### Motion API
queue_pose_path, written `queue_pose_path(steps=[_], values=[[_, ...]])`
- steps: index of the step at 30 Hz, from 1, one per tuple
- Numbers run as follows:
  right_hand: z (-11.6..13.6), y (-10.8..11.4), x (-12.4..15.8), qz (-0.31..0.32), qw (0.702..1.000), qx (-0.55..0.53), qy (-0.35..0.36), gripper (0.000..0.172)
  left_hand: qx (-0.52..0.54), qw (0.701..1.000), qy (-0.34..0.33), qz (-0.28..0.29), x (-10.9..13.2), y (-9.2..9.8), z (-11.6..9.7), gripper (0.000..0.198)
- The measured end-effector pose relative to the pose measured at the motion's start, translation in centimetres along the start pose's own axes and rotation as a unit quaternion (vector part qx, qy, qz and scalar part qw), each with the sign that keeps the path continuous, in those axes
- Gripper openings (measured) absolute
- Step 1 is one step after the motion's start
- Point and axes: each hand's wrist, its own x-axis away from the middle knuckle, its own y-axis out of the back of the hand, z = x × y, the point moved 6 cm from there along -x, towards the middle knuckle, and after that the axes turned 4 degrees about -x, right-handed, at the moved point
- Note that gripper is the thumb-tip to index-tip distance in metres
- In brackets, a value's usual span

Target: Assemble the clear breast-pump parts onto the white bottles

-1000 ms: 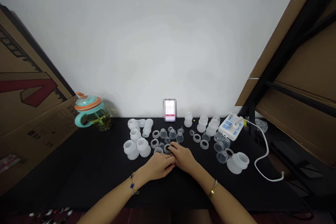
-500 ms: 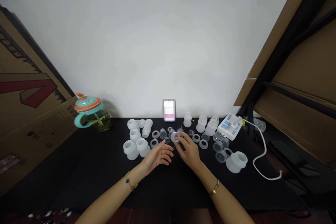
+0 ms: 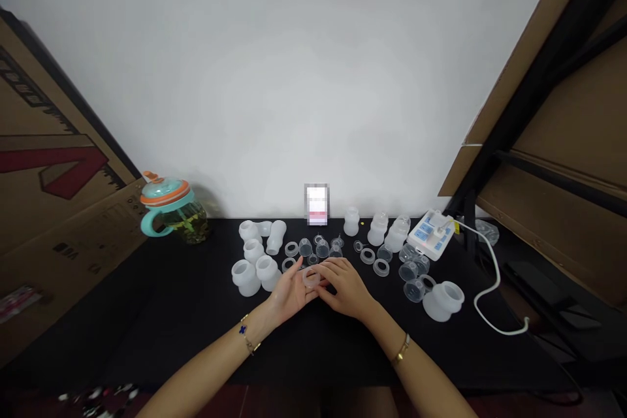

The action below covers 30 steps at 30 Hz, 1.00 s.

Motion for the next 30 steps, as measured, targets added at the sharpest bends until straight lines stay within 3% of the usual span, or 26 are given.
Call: queue_pose_path(steps=[4,8,11,15,21,30], values=[[-0.7,0.3,0.2,-0.023,0.999,-0.016,-0.040,0.034,0.002,1.000,0.005,-0.013,0.1,0.1,0.0,0.051],[-3.1,1.0,0.8,-0.101,0.985,-0.009,-0.142,0.030,-0.009,0.999,0.016,-0.043,0.4,0.0,-0.2,0.058],[-4.9,0.9,1.4,-0.113,0.974,0.026,-0.193,0.028,-0.016,0.998,0.012,-0.055,0.6,-0.1,-0.4,0.061],[-5.7,-0.2,1.4,-0.053,0.980,0.053,-0.186,0.028,-0.019,0.999,0.009,-0.050,0.6,-0.2,-0.5,0.059],[-4.9,-1.6,1.2,0.042,0.985,0.067,-0.155,0.035,-0.017,0.999,0.001,-0.043,0.3,0.0,-0.5,0.058],[-5.1,-2.3,1.5,0.074,0.981,0.090,-0.153,0.038,-0.018,0.998,-0.010,-0.051,0.4,0.0,-0.8,0.065]])
